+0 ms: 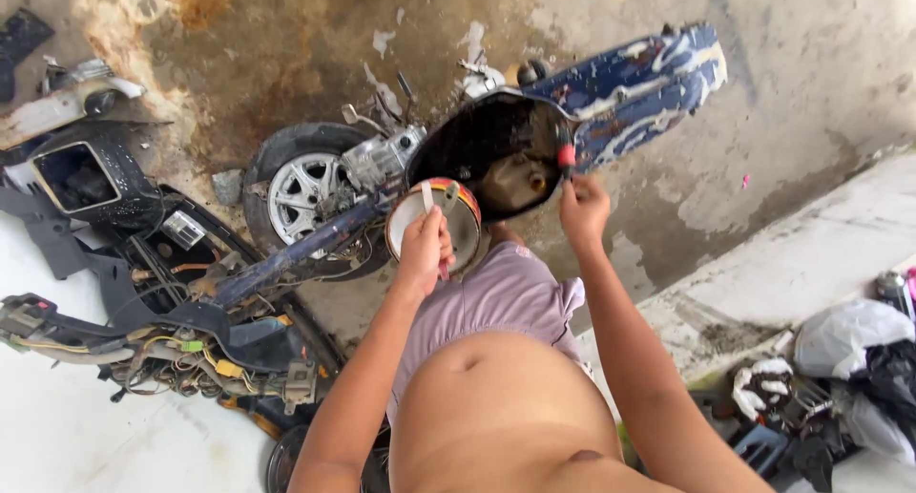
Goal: The person cleans the interior of a blue motorcycle fuel tank using a brush and a white substance from a bucket. They repeatedly dip the brush into the bucket and scrub the inside of the tank, which is positioned on the ground next to other motorcycle parts.
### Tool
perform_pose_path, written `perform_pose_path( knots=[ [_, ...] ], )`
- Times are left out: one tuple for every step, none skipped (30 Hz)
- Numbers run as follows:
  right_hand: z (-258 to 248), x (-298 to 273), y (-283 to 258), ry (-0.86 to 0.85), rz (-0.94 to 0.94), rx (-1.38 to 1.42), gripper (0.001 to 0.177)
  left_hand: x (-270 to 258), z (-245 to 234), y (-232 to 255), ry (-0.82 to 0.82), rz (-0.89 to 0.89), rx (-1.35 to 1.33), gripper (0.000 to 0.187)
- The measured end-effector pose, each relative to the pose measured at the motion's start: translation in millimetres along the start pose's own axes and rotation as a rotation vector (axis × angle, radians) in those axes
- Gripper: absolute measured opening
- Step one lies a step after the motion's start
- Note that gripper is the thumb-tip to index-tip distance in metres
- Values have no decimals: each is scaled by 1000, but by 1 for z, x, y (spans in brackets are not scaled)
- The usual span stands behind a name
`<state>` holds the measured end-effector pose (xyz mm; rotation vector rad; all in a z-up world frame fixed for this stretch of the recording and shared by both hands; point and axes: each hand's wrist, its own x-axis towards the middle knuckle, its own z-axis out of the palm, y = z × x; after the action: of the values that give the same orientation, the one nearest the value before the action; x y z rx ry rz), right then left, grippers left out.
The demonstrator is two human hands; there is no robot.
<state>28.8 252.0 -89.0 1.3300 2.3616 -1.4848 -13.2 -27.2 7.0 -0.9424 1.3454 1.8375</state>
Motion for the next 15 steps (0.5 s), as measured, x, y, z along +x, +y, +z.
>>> perform_pose_path(
  knots=[
    [5, 8, -6, -10, -6, -1, 19, 4, 1, 3, 8, 5, -7, 35],
    [9, 15, -11, -8, -13, -3, 18, 8, 2, 4, -3, 6, -15, 35],
    [6, 14, -8, 1, -7, -11, 17, 6, 4, -2, -20, -7, -17, 34],
    [16, 22, -18, -2, 1, -18, 17, 2, 3, -1, -17, -17, -19, 34],
    [24, 33, -27, -8, -41, -8, 17, -2, 4, -2, -18, -5, -5, 35],
    [31, 42, -36, -14, -83, 3, 18, -6, 6, -3, -20, 6, 8, 36],
    [25, 33, -39, -18, -87, 1, 18, -6, 6, -5, -17, 9, 3, 36],
    [20, 25, -44, -3, -60, 31, 19, -5, 5, -6, -17, 22, 4, 36],
    [18, 14, -49, 15, -23, 65, 19, -3, 2, -4, -16, 29, 15, 36],
    [9, -1, -38, 14, -17, 66, 19, -5, -1, -4, -13, 25, 19, 36],
    [-2, -10, -31, -29, 29, 42, 19, -3, 0, -1, -12, 10, 2, 36],
    [-12, -19, -25, -72, 76, 17, 19, 0, 2, 2, -12, -5, -14, 35],
    [-6, -10, -32, -78, 76, 15, 19, 1, 3, 5, -7, -5, -17, 35],
    [-1, -2, -37, -73, 36, 20, 17, 1, 5, 6, -12, -13, -20, 35],
    [0, 4, -40, -61, -3, 26, 15, 0, 8, 4, -24, -23, -20, 35]
  ],
)
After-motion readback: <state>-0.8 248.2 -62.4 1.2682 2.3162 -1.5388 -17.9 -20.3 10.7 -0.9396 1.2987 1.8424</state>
